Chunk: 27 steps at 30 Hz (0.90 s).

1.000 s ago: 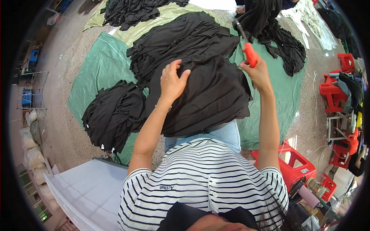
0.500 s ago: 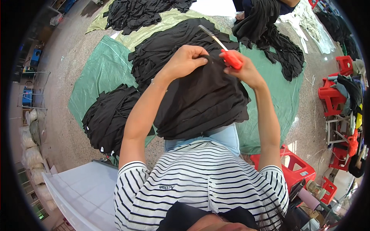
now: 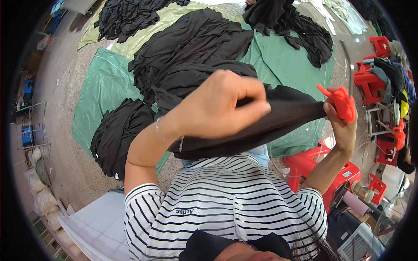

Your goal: Trim excess threads and cut fabric pieces using scissors in a manufacturing setting.

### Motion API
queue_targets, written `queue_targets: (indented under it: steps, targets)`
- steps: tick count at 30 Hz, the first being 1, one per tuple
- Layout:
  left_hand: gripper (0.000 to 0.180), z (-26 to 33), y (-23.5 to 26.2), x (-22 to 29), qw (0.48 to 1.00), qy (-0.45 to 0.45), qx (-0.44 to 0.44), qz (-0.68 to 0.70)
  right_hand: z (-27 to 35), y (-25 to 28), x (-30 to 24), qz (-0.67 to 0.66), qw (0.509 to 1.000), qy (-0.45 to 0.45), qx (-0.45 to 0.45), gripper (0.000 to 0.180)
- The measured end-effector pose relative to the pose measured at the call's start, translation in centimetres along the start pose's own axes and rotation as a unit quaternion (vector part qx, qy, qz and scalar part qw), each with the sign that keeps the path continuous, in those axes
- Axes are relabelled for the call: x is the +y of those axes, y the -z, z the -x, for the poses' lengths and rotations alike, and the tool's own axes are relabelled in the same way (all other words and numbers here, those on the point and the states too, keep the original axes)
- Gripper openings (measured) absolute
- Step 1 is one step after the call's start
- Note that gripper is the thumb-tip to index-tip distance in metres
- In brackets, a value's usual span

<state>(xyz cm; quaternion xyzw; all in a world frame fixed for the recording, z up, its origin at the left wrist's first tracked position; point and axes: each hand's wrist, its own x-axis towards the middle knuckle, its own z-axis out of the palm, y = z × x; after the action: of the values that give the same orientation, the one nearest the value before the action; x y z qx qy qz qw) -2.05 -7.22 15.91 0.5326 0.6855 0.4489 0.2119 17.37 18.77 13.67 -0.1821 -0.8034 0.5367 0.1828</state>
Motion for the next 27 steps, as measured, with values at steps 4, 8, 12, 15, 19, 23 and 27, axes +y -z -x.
queue_targets:
  steps: [4, 8, 12, 15, 19, 23, 27]
  targets:
    - [0.022, -0.9, -3.3, -10.6, 0.98, 0.189, -0.061, 0.034, -1.4, -2.2, 5.8, 0.214, 0.975, 0.04, -0.033, 0.038]
    - [0.027, 1.6, -7.3, -13.7, 0.961, 0.263, -0.036, 0.075, 0.7, -6.2, 12.2, 0.263, 0.958, -0.076, -0.079, 0.042]
    - [0.026, 2.5, -7.2, -13.5, 0.931, 0.318, 0.005, 0.181, 3.5, -6.2, 7.3, 0.313, 0.949, -0.048, 0.011, 0.043]
    - [0.021, 2.4, -7.6, -13.8, 0.917, 0.328, 0.035, 0.225, 6.0, -5.7, 3.9, 0.296, 0.955, 0.025, -0.01, 0.035]
    - [0.023, 2.5, -8.7, -13.7, 0.908, 0.32, 0.094, 0.255, 8.8, -7.1, 1.6, 0.269, 0.958, -0.045, -0.088, 0.027]
    - [0.022, 2.4, -9.1, -14.0, 0.908, 0.304, 0.116, 0.262, 9.2, -8.1, 1.6, 0.293, 0.948, -0.088, -0.084, 0.027]
    - [0.019, 2.3, -9.6, -13.6, 0.954, 0.263, 0.127, 0.067, 9.2, -7.8, 2.0, 0.32, 0.937, -0.121, -0.074, 0.027]
